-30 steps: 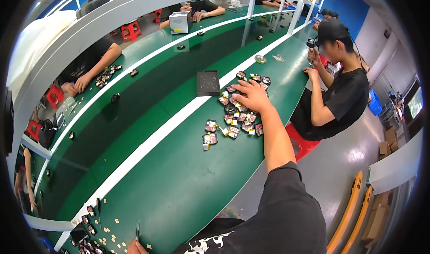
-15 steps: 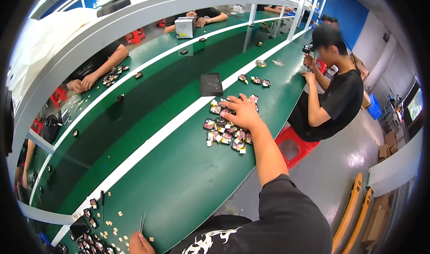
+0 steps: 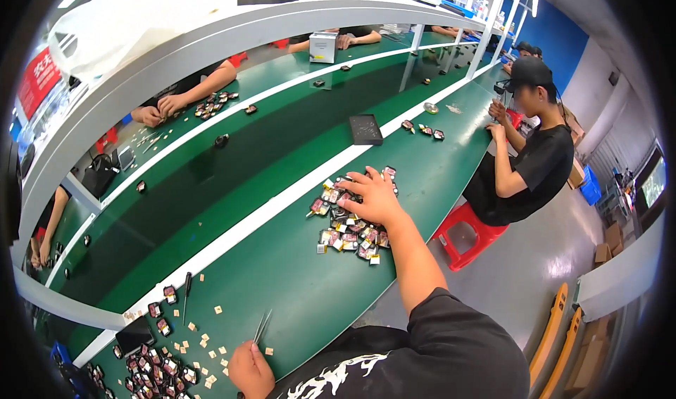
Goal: Assembling small electronic components and applying stickers at a factory assembly line.
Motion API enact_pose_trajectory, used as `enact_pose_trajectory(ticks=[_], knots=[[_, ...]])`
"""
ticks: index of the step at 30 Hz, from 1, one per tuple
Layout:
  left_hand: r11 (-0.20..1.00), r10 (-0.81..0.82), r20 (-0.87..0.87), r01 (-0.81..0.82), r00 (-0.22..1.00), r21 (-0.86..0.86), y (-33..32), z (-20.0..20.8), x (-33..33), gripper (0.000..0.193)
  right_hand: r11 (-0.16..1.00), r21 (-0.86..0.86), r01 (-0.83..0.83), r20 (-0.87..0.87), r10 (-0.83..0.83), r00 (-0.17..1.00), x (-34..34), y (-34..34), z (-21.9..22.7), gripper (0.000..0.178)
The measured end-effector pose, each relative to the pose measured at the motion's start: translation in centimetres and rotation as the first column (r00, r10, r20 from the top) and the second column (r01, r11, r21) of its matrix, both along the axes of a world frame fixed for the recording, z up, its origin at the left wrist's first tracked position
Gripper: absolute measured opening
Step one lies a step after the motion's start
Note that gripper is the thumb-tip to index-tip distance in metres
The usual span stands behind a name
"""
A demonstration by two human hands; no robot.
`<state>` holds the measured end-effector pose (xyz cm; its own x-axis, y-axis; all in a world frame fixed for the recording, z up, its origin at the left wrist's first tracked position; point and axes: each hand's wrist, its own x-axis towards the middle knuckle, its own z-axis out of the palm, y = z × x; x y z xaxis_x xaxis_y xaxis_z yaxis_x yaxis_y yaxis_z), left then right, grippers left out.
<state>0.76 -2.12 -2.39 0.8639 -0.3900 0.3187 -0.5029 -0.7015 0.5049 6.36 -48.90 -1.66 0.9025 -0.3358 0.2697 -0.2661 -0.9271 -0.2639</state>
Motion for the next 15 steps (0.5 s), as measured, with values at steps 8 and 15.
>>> enact_pose_trajectory(ticks=[8, 15], knots=[[0.992, -0.076, -0.118, 0.063, 0.99, -0.112, 1.3, -1.3, 0.2, 0.015, 0.985, -0.037, -0.169, 0.023, 0.17, 0.985, 1.9, 8.7, -0.5, 0.049], [0.97, -0.106, -0.081, 0.086, 0.991, -0.228, 1.8, -1.1, 0.8, 0.014, 0.96, -0.117, -0.256, 0.082, 0.266, 0.96, 3.3, 16.8, -0.6, 0.048]])
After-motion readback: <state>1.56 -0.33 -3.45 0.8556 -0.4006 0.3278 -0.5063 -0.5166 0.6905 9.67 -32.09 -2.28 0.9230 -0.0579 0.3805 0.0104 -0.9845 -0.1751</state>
